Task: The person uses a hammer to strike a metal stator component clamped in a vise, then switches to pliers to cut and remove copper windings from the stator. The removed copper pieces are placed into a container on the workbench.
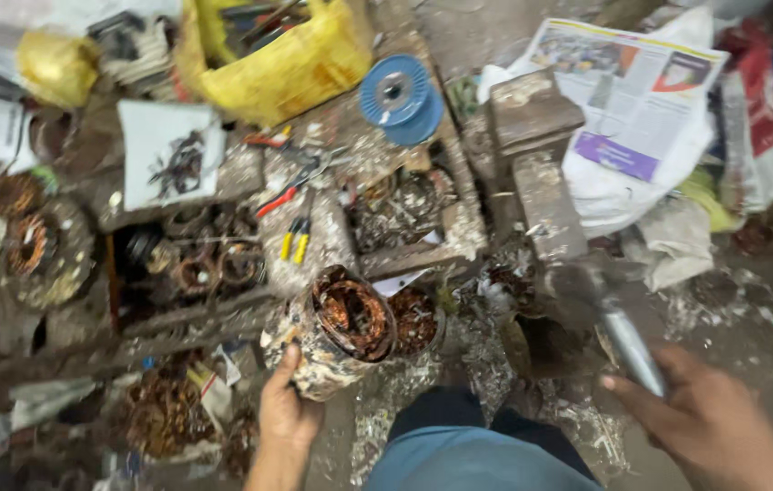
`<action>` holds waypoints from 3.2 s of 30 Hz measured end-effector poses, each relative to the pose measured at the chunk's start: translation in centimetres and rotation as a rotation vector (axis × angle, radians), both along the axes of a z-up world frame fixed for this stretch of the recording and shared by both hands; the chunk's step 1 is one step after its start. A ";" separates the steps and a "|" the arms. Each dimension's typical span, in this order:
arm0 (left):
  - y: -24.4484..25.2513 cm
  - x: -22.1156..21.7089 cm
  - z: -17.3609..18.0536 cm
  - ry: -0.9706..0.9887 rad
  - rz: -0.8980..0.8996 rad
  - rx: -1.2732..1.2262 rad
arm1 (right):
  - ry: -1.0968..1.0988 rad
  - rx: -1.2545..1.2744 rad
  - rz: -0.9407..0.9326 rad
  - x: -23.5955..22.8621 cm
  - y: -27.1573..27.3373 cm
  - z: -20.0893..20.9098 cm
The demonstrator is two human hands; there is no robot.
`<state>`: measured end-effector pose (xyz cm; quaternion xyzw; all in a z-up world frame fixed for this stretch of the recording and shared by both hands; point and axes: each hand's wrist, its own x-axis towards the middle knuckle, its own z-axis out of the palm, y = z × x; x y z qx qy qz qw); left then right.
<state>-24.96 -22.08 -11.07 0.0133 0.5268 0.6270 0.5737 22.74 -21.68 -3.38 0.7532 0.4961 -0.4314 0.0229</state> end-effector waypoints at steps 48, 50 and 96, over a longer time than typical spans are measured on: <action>19.2 -34.3 -7.8 0.925 -0.903 -0.054 | 0.283 0.432 -0.358 -41.2 26.1 -11.1; 14.5 -36.8 -8.9 1.043 -0.666 -0.186 | 0.578 0.288 -0.398 -41.7 26.9 -11.2; 61.5 -14.3 15.6 1.054 -0.430 0.524 | 0.250 1.367 0.384 -21.8 11.1 -18.6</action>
